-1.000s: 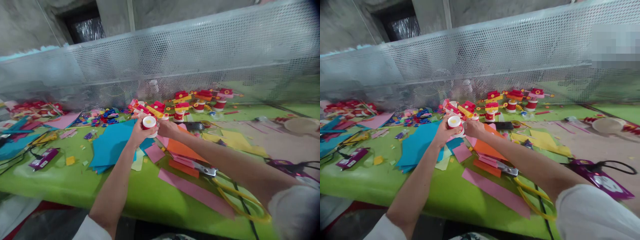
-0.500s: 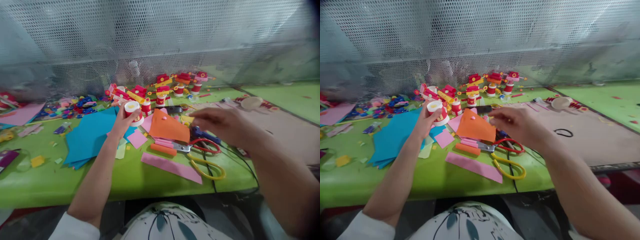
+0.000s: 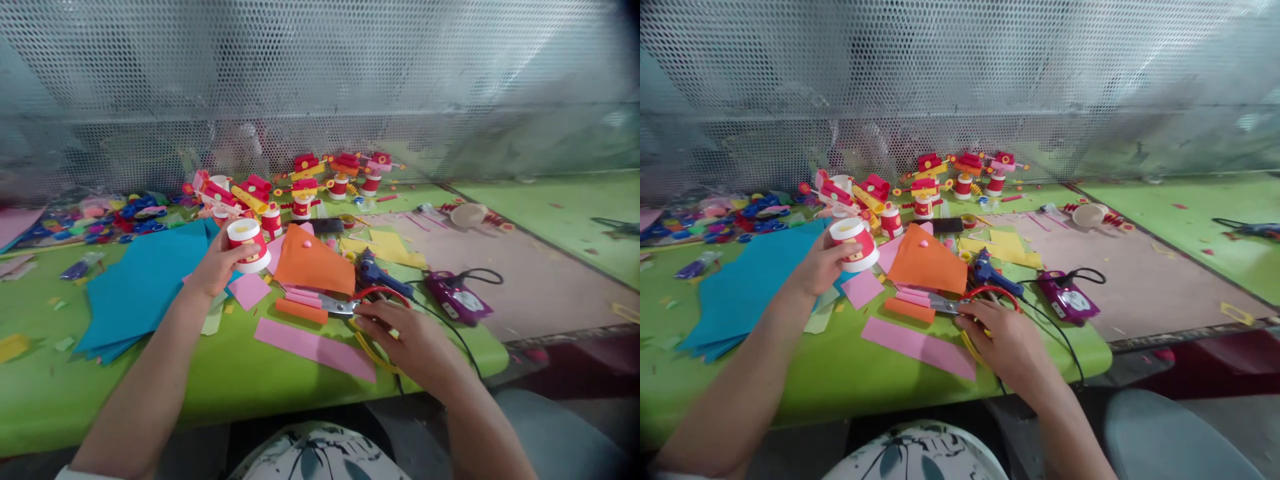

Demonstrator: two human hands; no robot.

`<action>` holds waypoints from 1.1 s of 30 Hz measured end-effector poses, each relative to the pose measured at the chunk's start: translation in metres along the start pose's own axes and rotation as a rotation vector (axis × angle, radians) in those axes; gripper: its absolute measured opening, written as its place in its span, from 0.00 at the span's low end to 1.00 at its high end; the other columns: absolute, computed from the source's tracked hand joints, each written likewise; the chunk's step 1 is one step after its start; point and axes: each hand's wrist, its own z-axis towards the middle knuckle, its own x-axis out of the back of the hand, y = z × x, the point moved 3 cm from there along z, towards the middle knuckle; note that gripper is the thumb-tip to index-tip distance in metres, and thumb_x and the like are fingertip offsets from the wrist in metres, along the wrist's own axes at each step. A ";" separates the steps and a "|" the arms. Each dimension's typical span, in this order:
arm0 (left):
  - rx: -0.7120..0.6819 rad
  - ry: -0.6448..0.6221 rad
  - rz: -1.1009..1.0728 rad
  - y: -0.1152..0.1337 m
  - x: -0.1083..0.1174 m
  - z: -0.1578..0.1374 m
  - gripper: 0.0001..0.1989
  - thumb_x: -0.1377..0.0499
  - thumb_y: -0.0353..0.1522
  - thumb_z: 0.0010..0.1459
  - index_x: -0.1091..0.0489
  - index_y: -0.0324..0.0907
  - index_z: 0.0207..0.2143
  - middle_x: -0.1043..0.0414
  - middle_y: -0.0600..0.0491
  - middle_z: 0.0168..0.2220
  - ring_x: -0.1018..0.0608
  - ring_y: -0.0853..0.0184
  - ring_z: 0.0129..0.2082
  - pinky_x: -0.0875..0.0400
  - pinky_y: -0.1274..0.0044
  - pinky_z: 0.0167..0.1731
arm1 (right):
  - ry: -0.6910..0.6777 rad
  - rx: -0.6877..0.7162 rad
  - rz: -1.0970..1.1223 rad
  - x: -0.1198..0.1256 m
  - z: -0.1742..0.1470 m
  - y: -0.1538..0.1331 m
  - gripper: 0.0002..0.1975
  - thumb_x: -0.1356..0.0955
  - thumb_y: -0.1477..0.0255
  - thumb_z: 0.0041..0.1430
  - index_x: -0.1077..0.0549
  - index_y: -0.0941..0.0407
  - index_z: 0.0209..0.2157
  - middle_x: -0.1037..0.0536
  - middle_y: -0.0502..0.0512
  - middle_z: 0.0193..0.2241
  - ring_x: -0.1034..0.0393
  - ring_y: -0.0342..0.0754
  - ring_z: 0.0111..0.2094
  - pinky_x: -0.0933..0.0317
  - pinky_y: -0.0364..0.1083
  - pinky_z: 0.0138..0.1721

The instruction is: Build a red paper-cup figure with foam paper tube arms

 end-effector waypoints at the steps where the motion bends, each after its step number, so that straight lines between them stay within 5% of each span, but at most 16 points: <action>1: 0.002 -0.017 0.023 -0.001 -0.001 -0.001 0.27 0.26 0.34 0.49 0.25 0.49 0.52 0.22 0.53 0.49 0.22 0.57 0.51 0.24 0.68 0.47 | -0.010 0.007 -0.004 -0.002 0.003 0.000 0.13 0.35 0.65 0.70 0.18 0.51 0.44 0.13 0.54 0.42 0.17 0.51 0.37 0.28 0.47 0.34; 8: 0.067 -0.108 0.124 -0.002 -0.011 -0.008 0.27 0.27 0.38 0.52 0.27 0.49 0.54 0.22 0.51 0.52 0.22 0.53 0.53 0.24 0.65 0.50 | -0.063 0.082 -0.047 0.010 0.025 0.002 0.15 0.38 0.66 0.72 0.20 0.51 0.45 0.14 0.53 0.42 0.18 0.50 0.39 0.29 0.47 0.37; 13: 0.113 -0.181 0.116 0.001 -0.024 -0.018 0.27 0.27 0.37 0.53 0.28 0.49 0.55 0.22 0.51 0.52 0.22 0.53 0.54 0.24 0.66 0.51 | -0.142 0.083 -0.441 0.039 0.105 0.018 0.17 0.40 0.73 0.71 0.22 0.56 0.51 0.18 0.62 0.51 0.20 0.54 0.44 0.32 0.48 0.42; 16: 0.138 -0.191 0.112 0.001 -0.027 -0.020 0.29 0.26 0.36 0.51 0.27 0.50 0.56 0.21 0.51 0.52 0.22 0.51 0.55 0.24 0.67 0.50 | -0.284 0.135 -0.485 0.028 0.166 0.030 0.21 0.37 0.81 0.64 0.24 0.58 0.56 0.21 0.66 0.55 0.22 0.56 0.49 0.34 0.48 0.42; 20: 0.128 -0.172 0.062 -0.001 -0.024 -0.017 0.30 0.26 0.36 0.50 0.27 0.49 0.56 0.21 0.49 0.54 0.22 0.49 0.56 0.23 0.66 0.50 | -0.495 0.206 -0.483 -0.008 0.214 0.045 0.19 0.28 0.80 0.58 0.20 0.54 0.51 0.18 0.60 0.49 0.22 0.53 0.47 0.33 0.46 0.43; 26: 0.135 -0.151 0.049 -0.002 -0.021 -0.014 0.31 0.26 0.36 0.51 0.28 0.49 0.57 0.21 0.48 0.54 0.21 0.49 0.55 0.22 0.63 0.49 | -0.608 0.193 -0.482 -0.028 0.222 0.060 0.14 0.29 0.63 0.68 0.24 0.58 0.48 0.20 0.56 0.47 0.24 0.49 0.45 0.27 0.54 0.48; 33: 0.110 -0.190 0.069 0.000 -0.025 -0.015 0.30 0.26 0.34 0.50 0.30 0.46 0.54 0.20 0.49 0.50 0.20 0.51 0.52 0.24 0.63 0.50 | -0.401 0.043 -0.355 0.020 0.221 0.060 0.06 0.27 0.74 0.59 0.22 0.58 0.39 0.19 0.59 0.37 0.23 0.53 0.42 0.32 0.51 0.43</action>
